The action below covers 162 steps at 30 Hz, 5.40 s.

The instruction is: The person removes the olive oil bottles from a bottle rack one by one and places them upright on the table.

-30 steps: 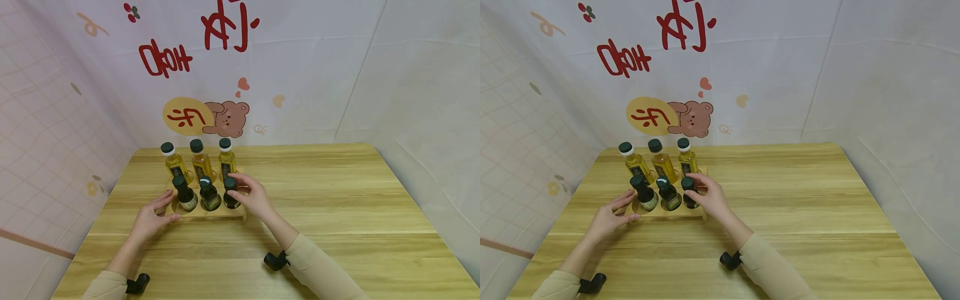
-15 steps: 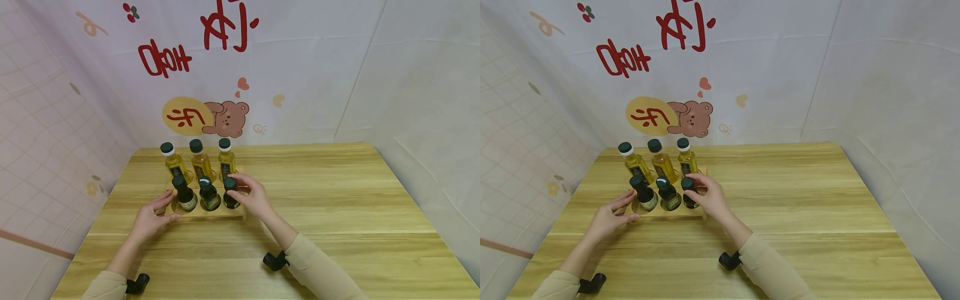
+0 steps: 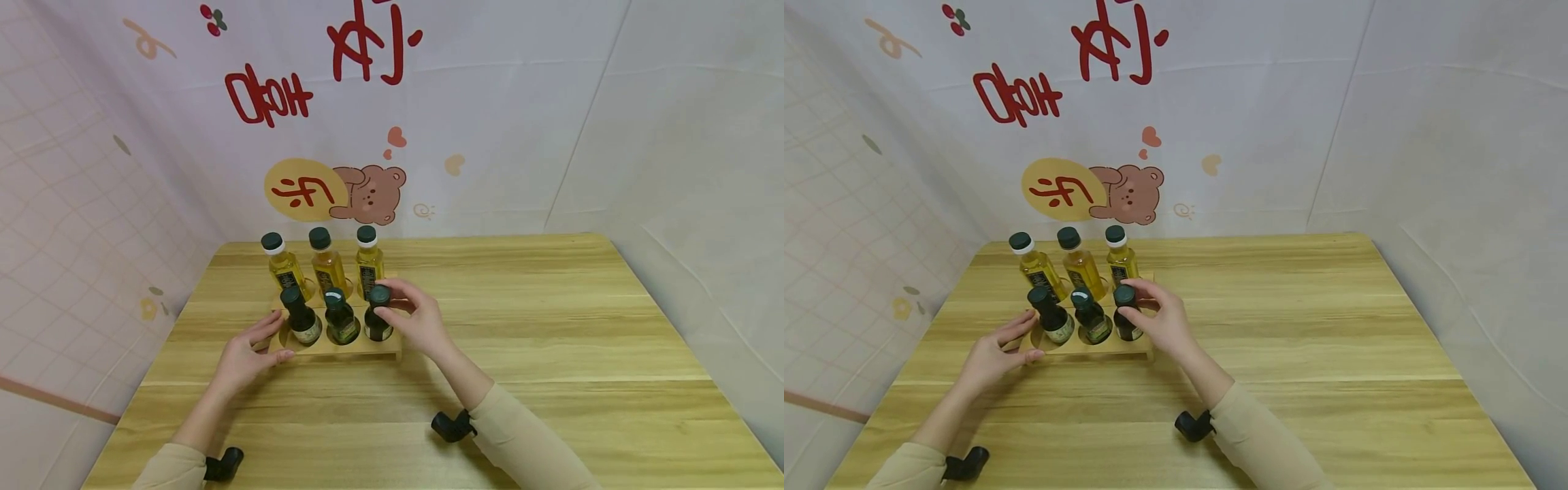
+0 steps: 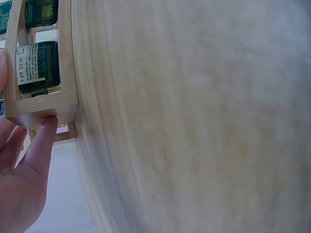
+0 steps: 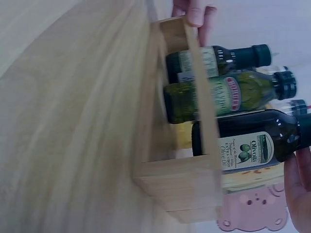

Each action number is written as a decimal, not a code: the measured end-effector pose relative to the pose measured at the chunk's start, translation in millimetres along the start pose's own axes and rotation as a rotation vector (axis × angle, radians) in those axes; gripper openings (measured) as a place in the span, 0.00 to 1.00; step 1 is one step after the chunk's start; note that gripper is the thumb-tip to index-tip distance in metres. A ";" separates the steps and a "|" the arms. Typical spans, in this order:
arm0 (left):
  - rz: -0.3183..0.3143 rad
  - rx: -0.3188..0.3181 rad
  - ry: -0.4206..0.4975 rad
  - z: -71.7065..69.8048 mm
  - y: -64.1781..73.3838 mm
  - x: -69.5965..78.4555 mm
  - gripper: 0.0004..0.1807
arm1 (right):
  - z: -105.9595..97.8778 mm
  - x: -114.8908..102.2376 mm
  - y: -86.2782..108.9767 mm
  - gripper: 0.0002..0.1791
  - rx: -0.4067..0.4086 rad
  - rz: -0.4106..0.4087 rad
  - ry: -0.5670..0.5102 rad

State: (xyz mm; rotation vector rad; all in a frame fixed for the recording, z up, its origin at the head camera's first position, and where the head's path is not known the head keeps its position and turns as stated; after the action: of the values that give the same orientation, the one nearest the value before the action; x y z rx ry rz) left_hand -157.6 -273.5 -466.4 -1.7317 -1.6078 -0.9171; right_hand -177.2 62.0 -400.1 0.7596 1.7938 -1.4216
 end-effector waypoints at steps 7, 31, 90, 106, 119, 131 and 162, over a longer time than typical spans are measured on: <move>-0.005 0.003 -0.006 -0.8 0.4 0.3 0.42 | -15.1 2.7 -4.7 0.23 0.040 -0.046 -0.028; -0.006 -0.004 0.003 -0.3 1.0 2.4 0.42 | -134.1 21.4 4.4 0.22 0.253 0.093 0.148; -0.019 -0.002 -0.007 -0.5 3.3 4.0 0.42 | -242.1 64.4 15.1 0.27 0.521 0.385 0.474; -0.013 0.004 0.000 -0.2 3.6 4.1 0.42 | -243.0 66.3 18.5 0.29 0.546 0.432 0.488; -0.001 0.009 -0.002 0.4 3.0 1.9 0.42 | -245.7 60.3 34.0 0.33 0.554 0.455 0.431; -0.011 0.007 -0.003 0.5 3.0 2.1 0.42 | -245.8 53.7 50.2 0.26 0.550 0.377 0.477; -0.003 -0.002 -0.008 -0.3 1.5 1.5 0.42 | -161.4 24.7 40.4 0.18 0.143 0.052 0.483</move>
State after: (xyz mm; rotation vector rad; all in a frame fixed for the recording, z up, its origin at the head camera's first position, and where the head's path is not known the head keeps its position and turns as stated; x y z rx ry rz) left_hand -156.1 -273.0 -465.0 -1.7365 -1.6157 -0.9145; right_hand -186.7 228.7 -420.4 1.3031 2.0184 -1.4266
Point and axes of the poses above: each hand's wrist, its own y-axis away from the middle knuckle, its own z-axis out of the palm, x = y × z, the point moved 1 cm from there along -y, towards the middle knuckle, and after that the axes turned 7 degrees about -z, right-handed, at the moved point
